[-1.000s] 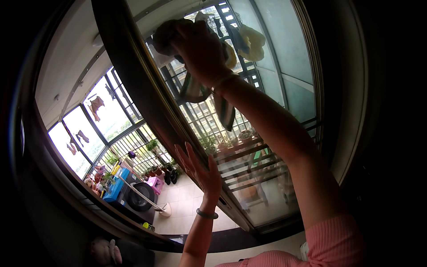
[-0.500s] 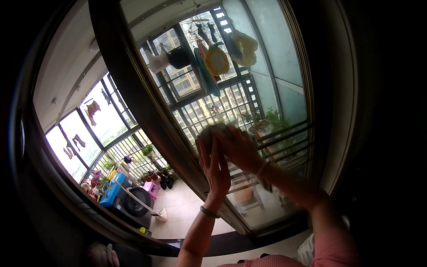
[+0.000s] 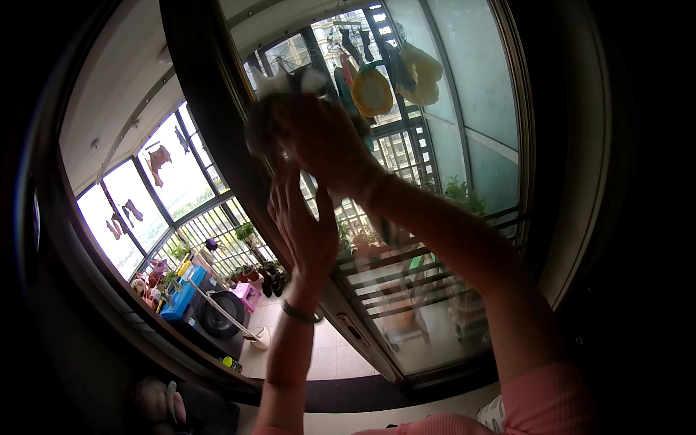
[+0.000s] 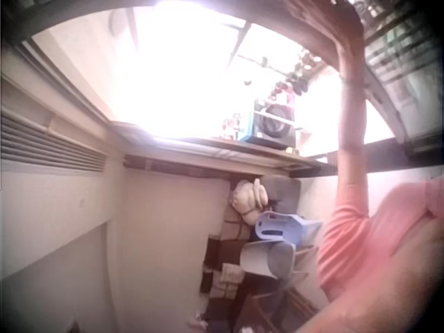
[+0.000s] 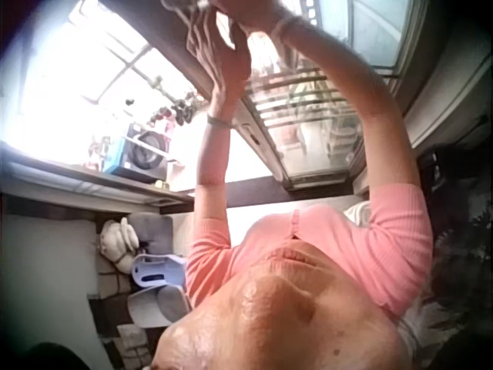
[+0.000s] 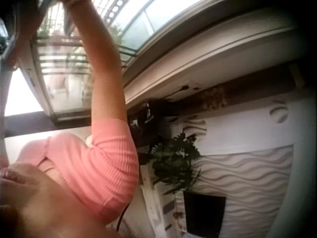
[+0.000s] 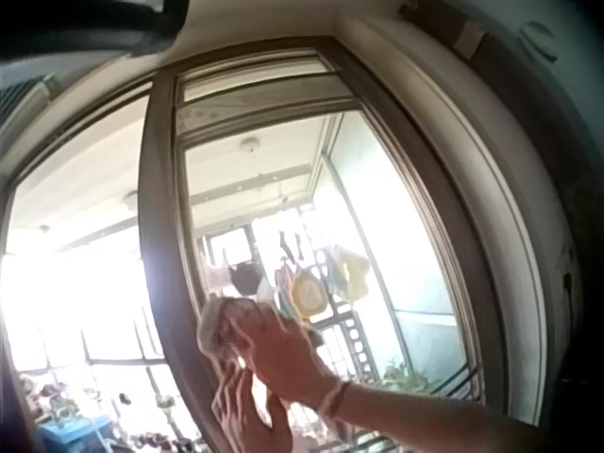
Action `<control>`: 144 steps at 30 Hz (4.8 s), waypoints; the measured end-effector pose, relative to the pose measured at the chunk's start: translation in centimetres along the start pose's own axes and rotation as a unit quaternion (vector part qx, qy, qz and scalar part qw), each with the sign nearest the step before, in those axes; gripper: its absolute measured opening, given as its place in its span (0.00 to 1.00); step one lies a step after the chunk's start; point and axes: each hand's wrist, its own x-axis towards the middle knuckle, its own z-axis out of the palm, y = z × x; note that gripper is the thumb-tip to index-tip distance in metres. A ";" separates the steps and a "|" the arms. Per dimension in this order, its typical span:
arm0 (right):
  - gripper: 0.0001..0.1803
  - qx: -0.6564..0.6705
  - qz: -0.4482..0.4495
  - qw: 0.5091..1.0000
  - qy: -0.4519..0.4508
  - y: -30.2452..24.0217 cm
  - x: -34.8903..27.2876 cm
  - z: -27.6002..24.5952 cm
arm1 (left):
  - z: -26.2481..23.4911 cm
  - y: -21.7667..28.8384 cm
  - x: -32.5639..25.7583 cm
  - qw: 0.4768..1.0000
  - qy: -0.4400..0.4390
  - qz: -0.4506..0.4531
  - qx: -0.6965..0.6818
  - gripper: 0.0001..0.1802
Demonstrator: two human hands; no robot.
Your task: The person cleans a large glass sliding door using a cloth. They wipe the glass surface repeatedly, then dip the cloth into a green bucket of water to rinse and wring it out before resuming the cleaning process.
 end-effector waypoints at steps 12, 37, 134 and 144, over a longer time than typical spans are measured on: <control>0.25 0.060 0.070 0.987 -0.133 -1.6 -12.2 -2.9 | -1.4 1.5 -8.6 0.991 -0.120 -0.006 -0.059 0.19; 0.28 -0.024 0.073 0.988 -0.132 2.7 -15.6 -7.5 | 2.9 5.4 -5.6 0.959 -0.241 0.120 -0.085 0.53; 0.14 -0.028 -0.086 0.968 0.234 12.0 6.0 -3.0 | 5.5 1.0 20.7 0.945 0.017 0.321 -0.065 0.18; 0.27 0.003 0.141 0.972 -0.190 1.3 -30.0 -10.0 | 5.5 7.3 -15.1 0.892 -0.429 0.117 -0.079 0.61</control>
